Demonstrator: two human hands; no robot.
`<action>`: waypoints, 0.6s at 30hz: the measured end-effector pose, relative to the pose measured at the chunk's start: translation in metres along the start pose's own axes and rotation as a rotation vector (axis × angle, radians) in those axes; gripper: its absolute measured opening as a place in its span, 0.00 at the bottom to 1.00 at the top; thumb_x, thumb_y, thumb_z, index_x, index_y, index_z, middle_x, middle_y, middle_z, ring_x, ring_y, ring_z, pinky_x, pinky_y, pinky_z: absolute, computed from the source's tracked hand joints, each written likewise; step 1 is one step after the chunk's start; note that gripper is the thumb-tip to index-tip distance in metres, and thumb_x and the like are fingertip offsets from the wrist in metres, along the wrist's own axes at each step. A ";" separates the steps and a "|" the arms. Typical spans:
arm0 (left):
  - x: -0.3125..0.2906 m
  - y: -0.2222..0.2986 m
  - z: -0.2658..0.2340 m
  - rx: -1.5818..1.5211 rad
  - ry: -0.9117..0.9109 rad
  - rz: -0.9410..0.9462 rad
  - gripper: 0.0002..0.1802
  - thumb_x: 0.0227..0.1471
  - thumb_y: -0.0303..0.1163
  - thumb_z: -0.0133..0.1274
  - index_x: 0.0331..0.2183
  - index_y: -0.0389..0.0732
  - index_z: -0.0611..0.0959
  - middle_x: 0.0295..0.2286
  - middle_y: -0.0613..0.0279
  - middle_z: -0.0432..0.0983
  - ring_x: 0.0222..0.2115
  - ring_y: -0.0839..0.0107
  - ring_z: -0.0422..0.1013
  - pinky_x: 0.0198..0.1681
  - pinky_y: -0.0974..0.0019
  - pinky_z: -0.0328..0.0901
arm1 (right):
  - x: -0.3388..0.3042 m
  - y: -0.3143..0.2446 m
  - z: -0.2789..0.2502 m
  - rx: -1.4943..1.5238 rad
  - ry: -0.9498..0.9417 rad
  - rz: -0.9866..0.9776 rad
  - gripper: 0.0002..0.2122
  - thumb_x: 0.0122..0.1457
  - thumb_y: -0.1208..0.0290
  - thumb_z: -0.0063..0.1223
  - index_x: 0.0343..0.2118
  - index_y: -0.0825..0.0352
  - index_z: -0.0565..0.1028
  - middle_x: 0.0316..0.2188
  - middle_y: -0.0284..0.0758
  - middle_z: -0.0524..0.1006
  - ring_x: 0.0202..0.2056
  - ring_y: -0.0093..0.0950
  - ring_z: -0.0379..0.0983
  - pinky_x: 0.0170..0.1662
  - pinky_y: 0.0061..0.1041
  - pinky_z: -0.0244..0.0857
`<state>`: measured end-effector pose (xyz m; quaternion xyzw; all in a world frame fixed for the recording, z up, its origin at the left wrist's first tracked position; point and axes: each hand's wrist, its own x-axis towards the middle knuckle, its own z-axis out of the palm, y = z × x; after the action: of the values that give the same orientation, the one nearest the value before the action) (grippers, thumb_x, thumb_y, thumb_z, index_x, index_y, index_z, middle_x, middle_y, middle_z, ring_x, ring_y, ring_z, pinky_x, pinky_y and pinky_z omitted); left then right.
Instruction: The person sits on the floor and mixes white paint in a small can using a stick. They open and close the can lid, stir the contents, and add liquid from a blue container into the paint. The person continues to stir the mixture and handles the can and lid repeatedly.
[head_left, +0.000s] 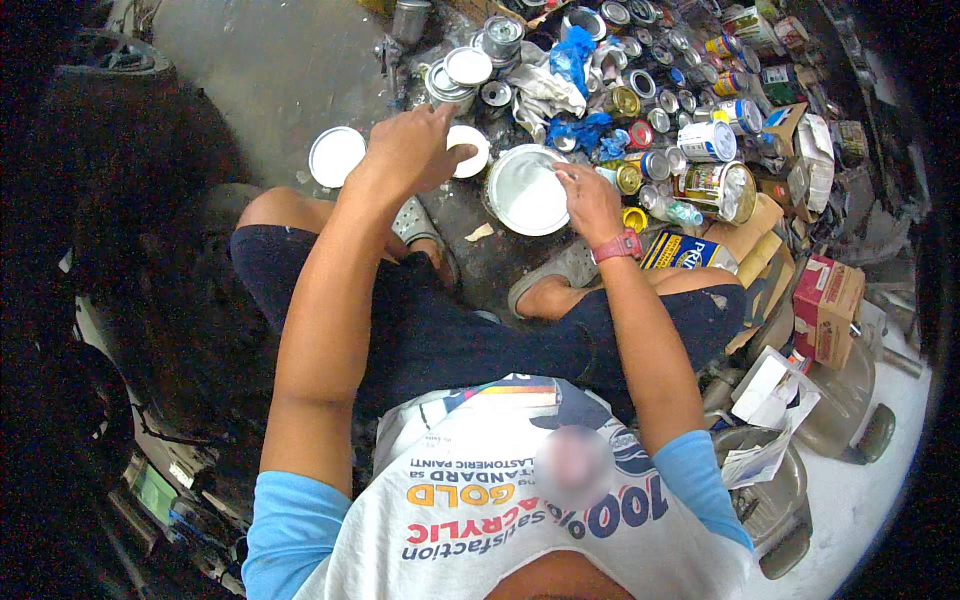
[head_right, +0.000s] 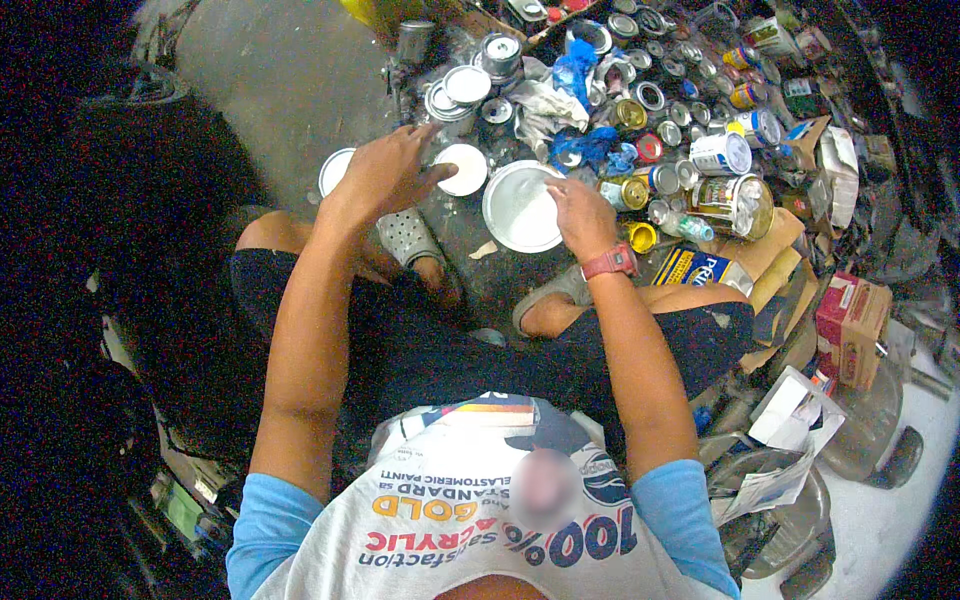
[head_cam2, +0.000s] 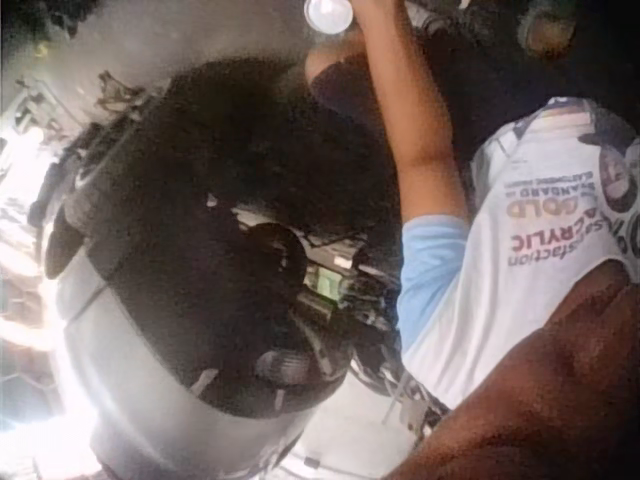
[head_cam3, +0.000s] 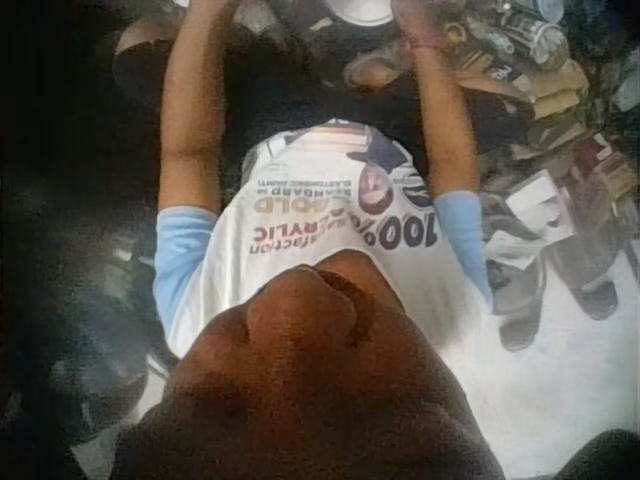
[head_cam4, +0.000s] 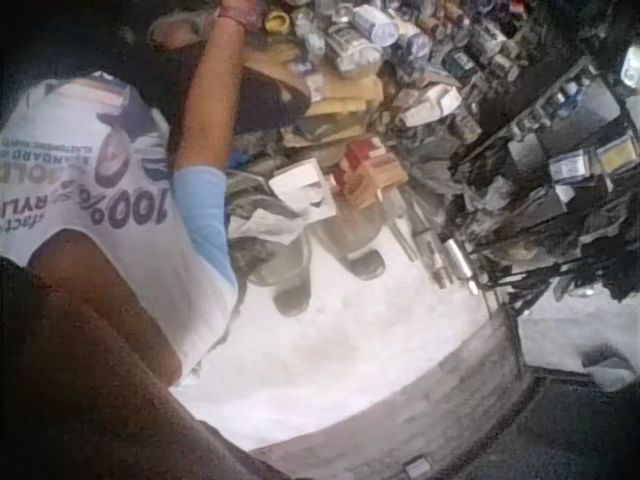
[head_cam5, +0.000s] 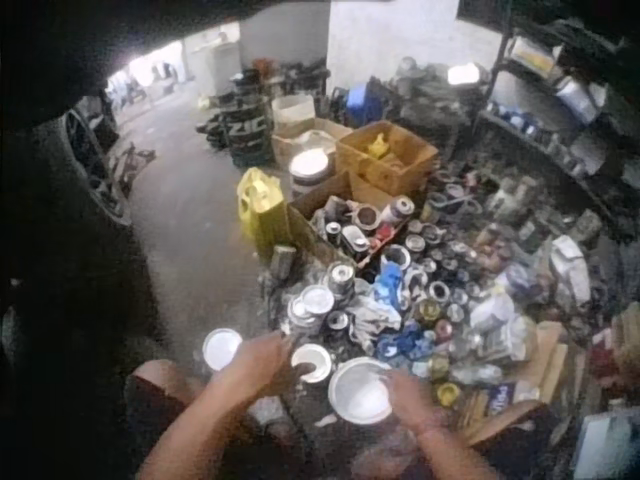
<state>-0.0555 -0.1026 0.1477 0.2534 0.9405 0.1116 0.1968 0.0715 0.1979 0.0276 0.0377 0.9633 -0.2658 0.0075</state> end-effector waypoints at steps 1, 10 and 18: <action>0.000 0.000 -0.001 -0.013 -0.007 -0.005 0.40 0.63 0.58 0.58 0.65 0.41 0.74 0.55 0.38 0.78 0.54 0.40 0.77 0.56 0.43 0.73 | -0.002 0.005 0.004 0.013 -0.019 0.067 0.17 0.73 0.59 0.49 0.46 0.65 0.86 0.34 0.44 0.86 0.37 0.50 0.82 0.45 0.46 0.74; -0.001 0.009 -0.002 -0.032 0.009 -0.001 0.38 0.62 0.57 0.59 0.63 0.41 0.75 0.51 0.39 0.81 0.52 0.42 0.78 0.55 0.44 0.74 | -0.009 0.019 -0.028 0.680 -0.198 0.592 0.20 0.76 0.55 0.45 0.54 0.62 0.84 0.32 0.33 0.86 0.23 0.19 0.77 0.26 0.22 0.66; -0.002 0.013 -0.011 -0.026 0.096 0.035 0.37 0.63 0.55 0.58 0.63 0.41 0.75 0.49 0.42 0.81 0.51 0.44 0.79 0.53 0.44 0.75 | -0.017 0.008 -0.200 0.786 -0.065 0.547 0.23 0.77 0.52 0.49 0.55 0.70 0.82 0.29 0.29 0.82 0.28 0.15 0.75 0.25 0.14 0.62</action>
<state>-0.0526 -0.0936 0.1621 0.2616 0.9428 0.1392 0.1528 0.0904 0.3057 0.1961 0.2815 0.7439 -0.5990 0.0926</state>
